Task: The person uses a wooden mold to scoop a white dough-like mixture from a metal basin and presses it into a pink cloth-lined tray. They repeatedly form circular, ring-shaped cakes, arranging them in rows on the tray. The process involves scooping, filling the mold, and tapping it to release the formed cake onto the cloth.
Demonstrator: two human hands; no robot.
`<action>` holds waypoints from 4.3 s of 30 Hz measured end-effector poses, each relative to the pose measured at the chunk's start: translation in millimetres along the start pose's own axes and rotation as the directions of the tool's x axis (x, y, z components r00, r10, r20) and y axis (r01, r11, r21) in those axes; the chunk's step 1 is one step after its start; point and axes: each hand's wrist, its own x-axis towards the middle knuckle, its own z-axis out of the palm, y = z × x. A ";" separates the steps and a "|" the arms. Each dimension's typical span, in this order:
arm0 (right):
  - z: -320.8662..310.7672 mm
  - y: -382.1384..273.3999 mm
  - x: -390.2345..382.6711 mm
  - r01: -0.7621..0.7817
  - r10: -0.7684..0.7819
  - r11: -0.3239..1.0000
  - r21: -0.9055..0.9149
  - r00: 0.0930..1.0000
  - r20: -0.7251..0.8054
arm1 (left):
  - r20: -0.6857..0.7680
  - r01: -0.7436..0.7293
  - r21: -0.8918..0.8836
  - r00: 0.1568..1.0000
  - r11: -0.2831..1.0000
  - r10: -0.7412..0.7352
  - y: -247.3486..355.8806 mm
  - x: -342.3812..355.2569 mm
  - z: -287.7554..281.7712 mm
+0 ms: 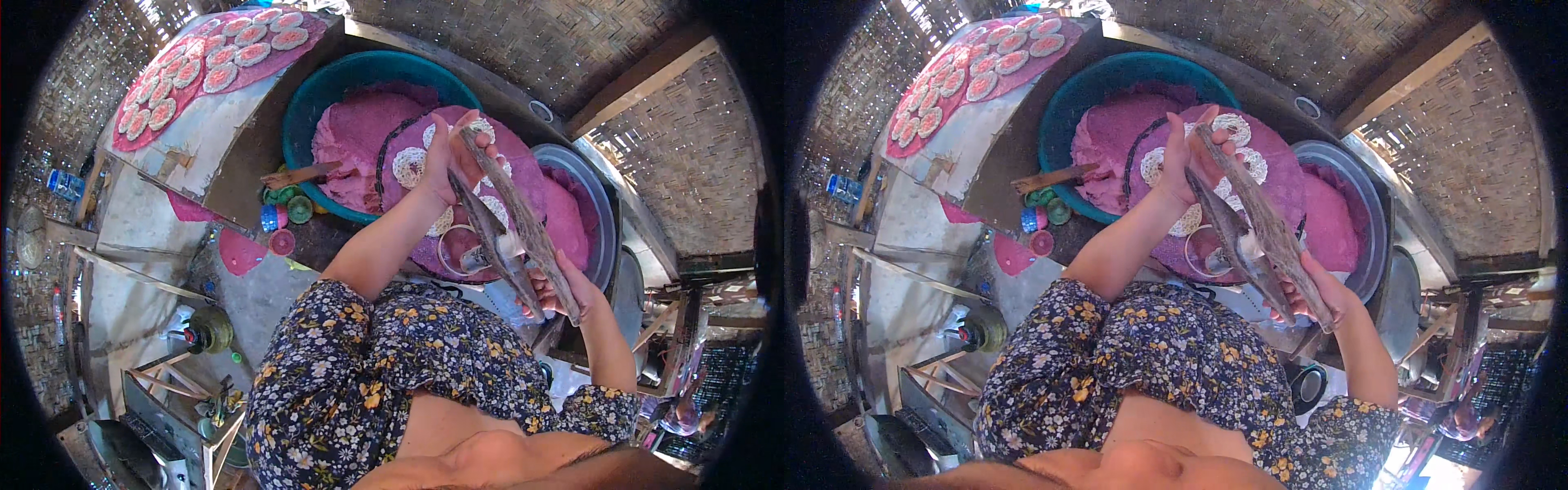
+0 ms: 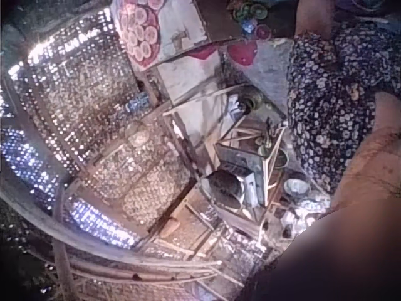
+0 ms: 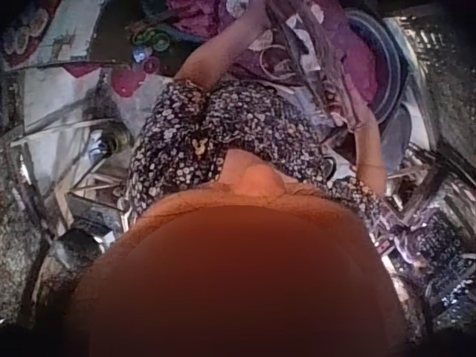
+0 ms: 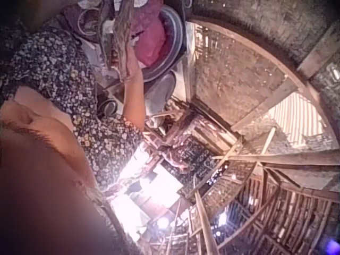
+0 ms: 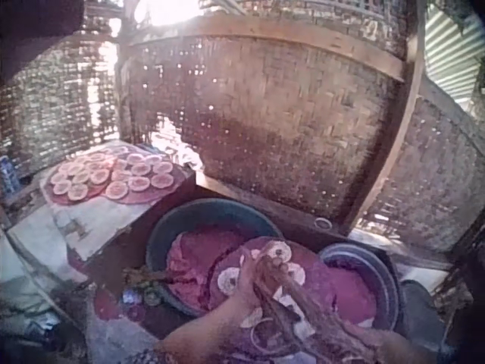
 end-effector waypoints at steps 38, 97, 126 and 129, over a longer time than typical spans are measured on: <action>39.6 6.7 26.7 0.060 -0.066 0.996 -0.068 0.995 -0.081 | -0.390 -0.020 0.135 0.918 0.991 0.072 25.7 -28.1 7.1; -61.6 -14.9 75.6 -0.187 -0.784 0.549 -0.815 0.224 -0.579 | 0.449 -0.286 0.890 0.686 -0.356 0.572 118.4 -109.1 60.8; 44.5 60.3 86.5 0.244 -0.920 -0.308 -0.920 0.171 0.354 | 0.608 -0.371 0.720 0.745 -0.587 0.275 109.8 -128.6 87.3; 20.6 44.8 73.1 0.085 -0.944 0.309 -0.947 0.146 -0.295 | 0.602 -0.421 0.763 0.739 -0.492 0.302 120.9 -136.4 79.7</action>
